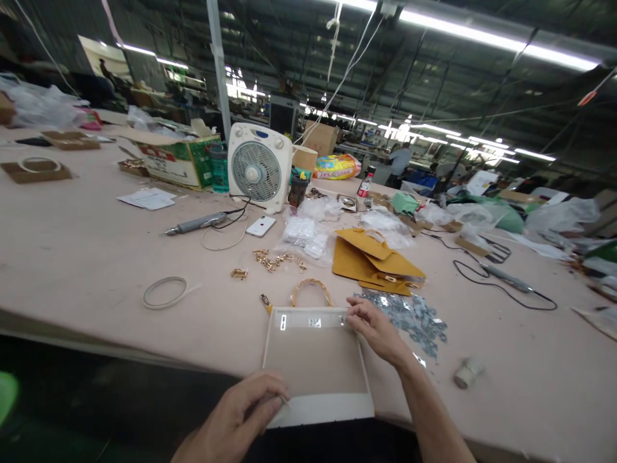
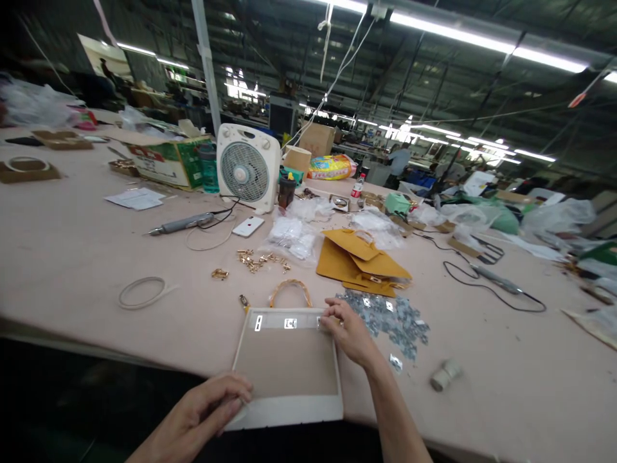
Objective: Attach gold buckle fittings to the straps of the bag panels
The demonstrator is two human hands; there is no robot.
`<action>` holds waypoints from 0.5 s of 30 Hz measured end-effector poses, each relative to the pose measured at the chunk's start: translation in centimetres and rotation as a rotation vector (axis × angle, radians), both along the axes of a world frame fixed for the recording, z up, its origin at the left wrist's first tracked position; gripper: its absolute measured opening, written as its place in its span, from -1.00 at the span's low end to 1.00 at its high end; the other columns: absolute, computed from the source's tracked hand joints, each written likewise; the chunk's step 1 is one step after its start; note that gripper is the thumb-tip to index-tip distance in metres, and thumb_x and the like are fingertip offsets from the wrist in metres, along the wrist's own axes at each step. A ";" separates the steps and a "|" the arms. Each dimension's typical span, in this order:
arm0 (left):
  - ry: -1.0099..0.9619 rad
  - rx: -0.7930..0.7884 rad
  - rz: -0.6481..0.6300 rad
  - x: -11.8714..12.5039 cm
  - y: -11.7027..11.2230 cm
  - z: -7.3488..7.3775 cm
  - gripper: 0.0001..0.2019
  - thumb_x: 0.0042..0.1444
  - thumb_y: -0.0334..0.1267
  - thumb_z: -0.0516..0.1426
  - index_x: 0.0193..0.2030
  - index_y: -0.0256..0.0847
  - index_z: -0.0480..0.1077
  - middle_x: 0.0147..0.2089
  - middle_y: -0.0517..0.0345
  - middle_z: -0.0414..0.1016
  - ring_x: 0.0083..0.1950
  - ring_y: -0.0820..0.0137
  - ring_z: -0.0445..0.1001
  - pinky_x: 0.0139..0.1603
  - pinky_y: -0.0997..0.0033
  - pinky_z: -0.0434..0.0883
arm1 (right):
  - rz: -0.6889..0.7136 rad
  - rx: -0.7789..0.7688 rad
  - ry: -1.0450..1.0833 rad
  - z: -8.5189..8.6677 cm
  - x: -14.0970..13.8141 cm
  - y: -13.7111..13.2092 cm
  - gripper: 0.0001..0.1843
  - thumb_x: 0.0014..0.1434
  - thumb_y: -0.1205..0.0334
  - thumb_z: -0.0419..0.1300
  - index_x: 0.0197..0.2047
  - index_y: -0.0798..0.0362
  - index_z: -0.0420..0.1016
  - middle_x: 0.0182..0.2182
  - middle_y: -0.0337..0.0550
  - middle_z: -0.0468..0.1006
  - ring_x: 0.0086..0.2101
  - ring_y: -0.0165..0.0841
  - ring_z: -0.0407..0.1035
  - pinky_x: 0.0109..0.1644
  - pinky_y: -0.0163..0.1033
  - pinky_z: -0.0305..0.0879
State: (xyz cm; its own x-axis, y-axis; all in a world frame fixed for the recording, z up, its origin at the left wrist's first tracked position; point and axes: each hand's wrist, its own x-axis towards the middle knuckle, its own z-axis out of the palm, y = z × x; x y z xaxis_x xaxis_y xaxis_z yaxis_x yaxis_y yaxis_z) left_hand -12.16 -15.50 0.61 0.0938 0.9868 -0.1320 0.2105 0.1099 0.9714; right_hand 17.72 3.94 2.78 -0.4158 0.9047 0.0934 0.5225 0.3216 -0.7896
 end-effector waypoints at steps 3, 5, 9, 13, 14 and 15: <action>0.004 0.025 -0.021 -0.2 0.4 0.0 -0.70 0.35 0.05 0.12 -0.13 -0.02 0.63 0.06 0.13 0.62 0.10 0.20 0.51 0.22 0.31 0.41 | 0.049 -0.050 -0.012 -0.8 -0.8 0.5 -0.76 0.30 0.05 0.22 -0.30 0.01 0.58 0.20 0.06 0.49 0.24 -0.10 0.33 0.39 0.07 0.12; 0.015 0.003 -0.016 -0.5 0.4 -0.1 -0.68 0.36 0.07 0.10 -0.09 -0.02 0.62 0.02 0.14 0.63 0.08 0.20 0.52 0.18 0.33 0.42 | 0.057 -0.052 -0.020 -1.4 -1.0 0.6 -0.77 0.30 0.07 0.22 -0.30 0.01 0.58 0.19 0.07 0.51 0.20 -0.11 0.37 0.37 0.06 0.16; 0.021 -0.041 -0.020 -1.0 0.3 -0.7 -0.63 0.38 0.11 0.06 -0.06 -0.04 0.60 -0.12 0.18 0.62 -0.10 0.28 0.51 -0.04 0.45 0.44 | 0.038 -0.011 -0.049 -2.9 -1.1 1.2 -0.80 0.28 0.10 0.23 -0.29 0.02 0.58 0.11 0.04 0.56 0.14 -0.14 0.42 0.32 0.01 0.22; -0.045 -0.053 -0.009 -1.0 0.4 -0.8 -0.63 0.39 0.08 0.07 -0.10 -0.11 0.59 -0.27 0.20 0.57 -0.23 0.36 0.50 -0.18 0.52 0.43 | 0.058 0.045 -0.050 -4.2 -1.2 1.7 -0.77 0.28 0.05 0.23 -0.25 0.02 0.58 0.02 0.00 0.60 0.05 -0.16 0.46 0.24 -0.03 0.29; -0.070 -0.051 0.007 -0.8 0.4 -0.5 -0.64 0.38 0.06 0.08 -0.10 -0.13 0.60 -0.26 0.18 0.58 -0.21 0.34 0.52 -0.16 0.50 0.45 | 0.055 0.059 -0.048 -4.5 -1.2 1.8 -0.76 0.28 0.02 0.23 -0.22 0.02 0.58 -0.01 0.00 0.61 0.02 -0.16 0.47 0.21 -0.03 0.31; -0.092 -0.048 0.022 -0.7 0.4 -0.1 -0.64 0.37 0.05 0.10 -0.10 -0.14 0.61 -0.22 0.16 0.60 -0.18 0.32 0.54 -0.13 0.48 0.47 | 0.039 0.069 -0.047 -4.8 -1.2 1.8 -0.74 0.28 0.00 0.23 -0.15 0.01 0.58 -0.03 -0.01 0.62 -0.01 -0.15 0.48 0.18 -0.03 0.33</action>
State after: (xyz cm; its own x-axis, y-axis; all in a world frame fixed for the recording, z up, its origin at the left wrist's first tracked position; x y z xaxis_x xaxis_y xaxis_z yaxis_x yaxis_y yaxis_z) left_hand -12.89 -15.14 0.52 0.0857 0.9815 -0.1711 0.1180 0.1605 0.9800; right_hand 16.52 5.72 -2.06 -0.4563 0.8796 0.1342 0.5442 0.3952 -0.7400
